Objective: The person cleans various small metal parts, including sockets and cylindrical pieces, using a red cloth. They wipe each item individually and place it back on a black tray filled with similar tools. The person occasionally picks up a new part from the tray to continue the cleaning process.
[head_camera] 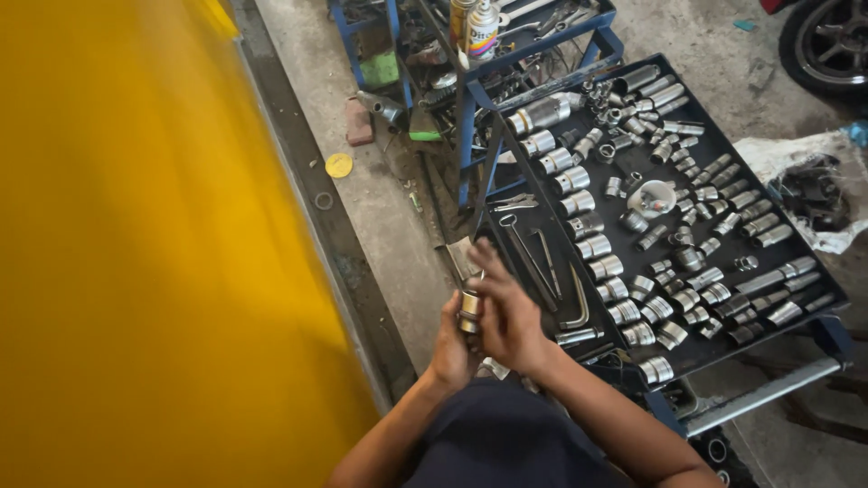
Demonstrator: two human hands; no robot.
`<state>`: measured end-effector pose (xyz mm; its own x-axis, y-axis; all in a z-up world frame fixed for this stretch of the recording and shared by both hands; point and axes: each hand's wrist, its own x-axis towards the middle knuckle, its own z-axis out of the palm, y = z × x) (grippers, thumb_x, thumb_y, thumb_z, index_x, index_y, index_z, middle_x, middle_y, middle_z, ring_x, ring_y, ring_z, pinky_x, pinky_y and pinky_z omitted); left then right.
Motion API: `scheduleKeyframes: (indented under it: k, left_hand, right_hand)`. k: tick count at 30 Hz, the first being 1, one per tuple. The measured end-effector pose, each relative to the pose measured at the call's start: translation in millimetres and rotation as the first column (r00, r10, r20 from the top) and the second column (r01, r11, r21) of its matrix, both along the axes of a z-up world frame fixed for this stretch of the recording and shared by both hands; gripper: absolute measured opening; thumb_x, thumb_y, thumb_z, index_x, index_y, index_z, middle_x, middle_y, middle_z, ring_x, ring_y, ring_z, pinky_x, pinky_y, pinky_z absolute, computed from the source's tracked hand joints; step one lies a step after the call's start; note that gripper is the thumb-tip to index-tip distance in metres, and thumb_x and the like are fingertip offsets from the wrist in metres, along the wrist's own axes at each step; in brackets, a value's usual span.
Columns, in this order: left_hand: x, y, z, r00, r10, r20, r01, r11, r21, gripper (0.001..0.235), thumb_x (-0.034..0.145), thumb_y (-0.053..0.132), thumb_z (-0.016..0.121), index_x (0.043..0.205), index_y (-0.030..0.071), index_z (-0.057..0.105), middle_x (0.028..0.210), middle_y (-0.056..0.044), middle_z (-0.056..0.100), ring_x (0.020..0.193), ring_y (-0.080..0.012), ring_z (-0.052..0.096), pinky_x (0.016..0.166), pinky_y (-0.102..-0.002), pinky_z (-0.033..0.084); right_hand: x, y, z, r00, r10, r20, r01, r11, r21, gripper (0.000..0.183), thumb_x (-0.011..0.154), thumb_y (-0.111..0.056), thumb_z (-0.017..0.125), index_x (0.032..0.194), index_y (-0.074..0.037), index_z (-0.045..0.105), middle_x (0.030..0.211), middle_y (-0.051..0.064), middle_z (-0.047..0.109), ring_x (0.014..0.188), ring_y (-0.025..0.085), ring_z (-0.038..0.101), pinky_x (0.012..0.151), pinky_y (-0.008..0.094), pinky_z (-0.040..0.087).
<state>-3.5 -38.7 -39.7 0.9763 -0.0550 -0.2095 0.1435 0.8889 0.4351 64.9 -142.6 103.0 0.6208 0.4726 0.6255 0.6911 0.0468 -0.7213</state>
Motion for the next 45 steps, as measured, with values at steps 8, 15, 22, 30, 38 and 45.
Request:
scheduleKeyframes:
  k: [8, 15, 22, 30, 38, 45]
  left_hand:
    - [13, -4, 4, 0.994, -0.030, 0.101, -0.022, 0.881, 0.474, 0.056, 0.110, 0.053, 0.027, 0.144, 0.012, 0.045, 0.127, -0.012, 0.061, 0.117, -0.0208, 0.061, 0.096, -0.035, 0.054]
    - [26, -14, -49, 0.999, -0.022, 0.048, 0.004, 0.938, 0.348, 0.054, 0.111, 0.045, 0.023, 0.139, 0.008, 0.051, 0.125, -0.010, 0.062, 0.112, -0.0176, 0.064, 0.099, -0.034, 0.054]
    - [23, -6, 13, 0.961, -0.155, -0.231, 0.220, 0.932, 0.289, 0.063, 0.106, 0.063, 0.029, 0.121, 0.013, 0.064, 0.099, -0.013, 0.069, 0.083, -0.0222, 0.067, 0.070, -0.033, 0.057]
    - [21, 1, -49, 0.971, -0.135, -0.199, 0.156, 0.983, 0.094, 0.072, 0.106, 0.075, 0.039, 0.126, 0.010, 0.061, 0.102, -0.008, 0.069, 0.090, -0.0217, 0.071, 0.076, -0.035, 0.061]
    - [17, 10, 34, 0.991, -0.125, -0.040, 0.127, 0.991, 0.048, 0.067, 0.094, 0.064, 0.038, 0.139, 0.018, 0.053, 0.130, -0.009, 0.066, 0.116, -0.0220, 0.069, 0.093, -0.038, 0.061]
    - [24, 10, 1, 0.989, -0.148, -0.016, 0.147, 0.986, -0.078, 0.069, 0.107, 0.066, 0.037, 0.149, 0.012, 0.043, 0.144, -0.013, 0.058, 0.130, -0.0258, 0.060, 0.107, -0.042, 0.055]
  right_hand:
    - [8, -18, -51, 0.989, 0.035, 0.143, -0.024, 0.997, -0.072, 0.037, 0.083, 0.011, 0.061, 0.116, -0.006, 0.063, 0.122, 0.016, 0.063, 0.123, 0.034, 0.062, 0.103, 0.045, 0.054]
    - [8, -18, -2, 0.970, 0.049, 0.239, -0.003, 0.982, -0.191, 0.042, 0.082, 0.009, 0.060, 0.124, 0.003, 0.062, 0.131, 0.021, 0.062, 0.130, 0.044, 0.057, 0.109, 0.050, 0.049]
    - [11, -17, -17, 0.997, -0.082, 0.002, 0.082, 0.988, -0.129, 0.041, 0.096, 0.011, 0.052, 0.133, -0.001, 0.063, 0.144, 0.016, 0.064, 0.146, 0.036, 0.058, 0.118, 0.046, 0.053]
    - [20, -22, -12, 0.980, 0.169, 0.106, -0.134, 0.951, -0.278, 0.055, 0.087, 0.010, 0.059, 0.141, 0.001, 0.052, 0.151, 0.022, 0.053, 0.142, 0.040, 0.055, 0.114, 0.047, 0.051]
    - [26, -20, -15, 0.901, 0.256, 0.350, -0.151, 0.942, -0.300, 0.054, 0.089, 0.000, 0.067, 0.141, 0.001, 0.054, 0.152, 0.022, 0.051, 0.146, 0.040, 0.046, 0.117, 0.049, 0.046]
    - [25, -21, -17, 0.825, 0.320, 0.467, -0.108, 0.899, -0.425, 0.063, 0.086, -0.008, 0.072, 0.145, 0.004, 0.054, 0.156, 0.022, 0.047, 0.149, 0.040, 0.040, 0.122, 0.054, 0.039]
